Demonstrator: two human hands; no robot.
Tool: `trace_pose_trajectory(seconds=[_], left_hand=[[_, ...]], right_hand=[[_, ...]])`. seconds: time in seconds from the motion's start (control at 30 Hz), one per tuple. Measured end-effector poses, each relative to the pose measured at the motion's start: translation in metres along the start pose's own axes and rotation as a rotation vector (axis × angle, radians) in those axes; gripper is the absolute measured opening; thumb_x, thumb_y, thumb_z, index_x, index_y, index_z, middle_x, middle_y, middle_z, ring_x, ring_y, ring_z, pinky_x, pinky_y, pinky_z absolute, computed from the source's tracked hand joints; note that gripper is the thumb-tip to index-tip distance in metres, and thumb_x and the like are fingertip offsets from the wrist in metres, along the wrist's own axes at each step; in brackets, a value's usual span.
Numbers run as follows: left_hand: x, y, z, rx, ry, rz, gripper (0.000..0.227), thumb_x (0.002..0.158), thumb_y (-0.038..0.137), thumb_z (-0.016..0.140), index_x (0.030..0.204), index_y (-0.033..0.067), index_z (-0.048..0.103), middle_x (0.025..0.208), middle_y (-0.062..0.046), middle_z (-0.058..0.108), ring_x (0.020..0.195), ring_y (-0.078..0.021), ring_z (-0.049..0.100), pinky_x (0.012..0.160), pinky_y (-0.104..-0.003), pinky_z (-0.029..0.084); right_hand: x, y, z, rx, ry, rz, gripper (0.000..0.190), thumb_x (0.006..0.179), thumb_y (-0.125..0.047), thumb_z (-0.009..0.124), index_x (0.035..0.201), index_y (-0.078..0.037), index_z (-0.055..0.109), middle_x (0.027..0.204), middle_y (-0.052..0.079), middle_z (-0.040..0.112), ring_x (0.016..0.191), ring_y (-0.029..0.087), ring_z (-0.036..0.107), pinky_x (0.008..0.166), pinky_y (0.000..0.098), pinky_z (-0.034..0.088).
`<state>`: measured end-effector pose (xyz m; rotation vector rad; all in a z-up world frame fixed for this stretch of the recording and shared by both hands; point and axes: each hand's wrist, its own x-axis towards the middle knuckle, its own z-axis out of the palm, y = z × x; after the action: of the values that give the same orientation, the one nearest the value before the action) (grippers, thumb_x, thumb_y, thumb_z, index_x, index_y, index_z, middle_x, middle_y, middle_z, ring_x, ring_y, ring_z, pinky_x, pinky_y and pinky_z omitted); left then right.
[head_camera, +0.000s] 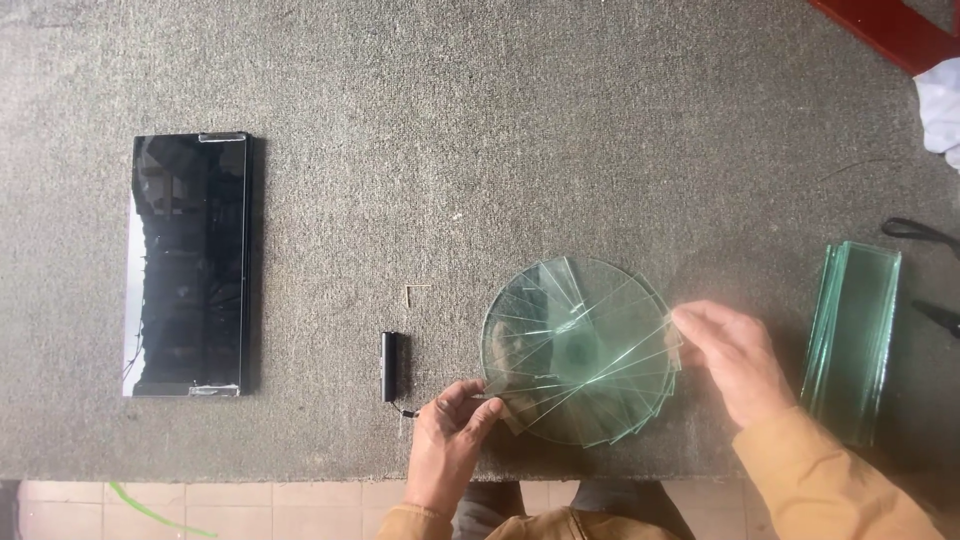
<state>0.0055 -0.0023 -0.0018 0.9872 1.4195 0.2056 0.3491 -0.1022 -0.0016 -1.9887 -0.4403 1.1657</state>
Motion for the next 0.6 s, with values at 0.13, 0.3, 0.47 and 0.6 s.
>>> trace_pose_trajectory(seconds=[0.13,0.3,0.47,0.6], left_hand=[[0.002,-0.004,0.0,-0.012,-0.008,0.005,0.047,0.088,0.031,0.089,0.128,0.0082,0.084,0.115,-0.009,0.096,0.106,-0.0139,0.091,0.098,-0.027,0.074],[0.002,-0.005,0.003,-0.093,0.001,-0.005,0.039,0.089,0.022,0.09,0.124,0.0031,0.085,0.109,-0.009,0.096,0.099,-0.013,0.088,0.093,-0.026,0.072],[0.001,0.003,0.001,0.011,0.013,-0.041,0.052,0.087,0.033,0.089,0.131,0.0068,0.085,0.115,-0.01,0.097,0.107,-0.0138,0.09,0.099,-0.027,0.071],[-0.002,0.006,0.0,-0.025,0.0,-0.052,0.051,0.087,0.032,0.087,0.131,0.0065,0.084,0.118,-0.012,0.096,0.108,-0.0172,0.091,0.101,-0.029,0.073]], right_hand=[[0.001,0.0,0.0,0.007,-0.005,-0.014,0.028,0.11,-0.025,0.07,0.095,-0.003,0.078,0.092,0.012,0.077,0.081,0.025,0.071,0.081,0.042,0.065],[-0.001,-0.001,0.0,-0.005,0.006,0.009,0.027,0.111,-0.025,0.07,0.095,-0.004,0.079,0.091,0.011,0.077,0.081,0.024,0.071,0.082,0.041,0.064],[-0.002,-0.007,0.001,-0.004,0.0,0.015,0.027,0.11,-0.024,0.069,0.096,-0.004,0.079,0.092,0.012,0.078,0.081,0.024,0.072,0.084,0.0411,0.065],[-0.001,-0.003,0.0,-0.017,-0.009,0.005,0.028,0.11,-0.028,0.069,0.094,-0.007,0.079,0.09,0.01,0.079,0.082,0.023,0.073,0.09,0.0436,0.065]])
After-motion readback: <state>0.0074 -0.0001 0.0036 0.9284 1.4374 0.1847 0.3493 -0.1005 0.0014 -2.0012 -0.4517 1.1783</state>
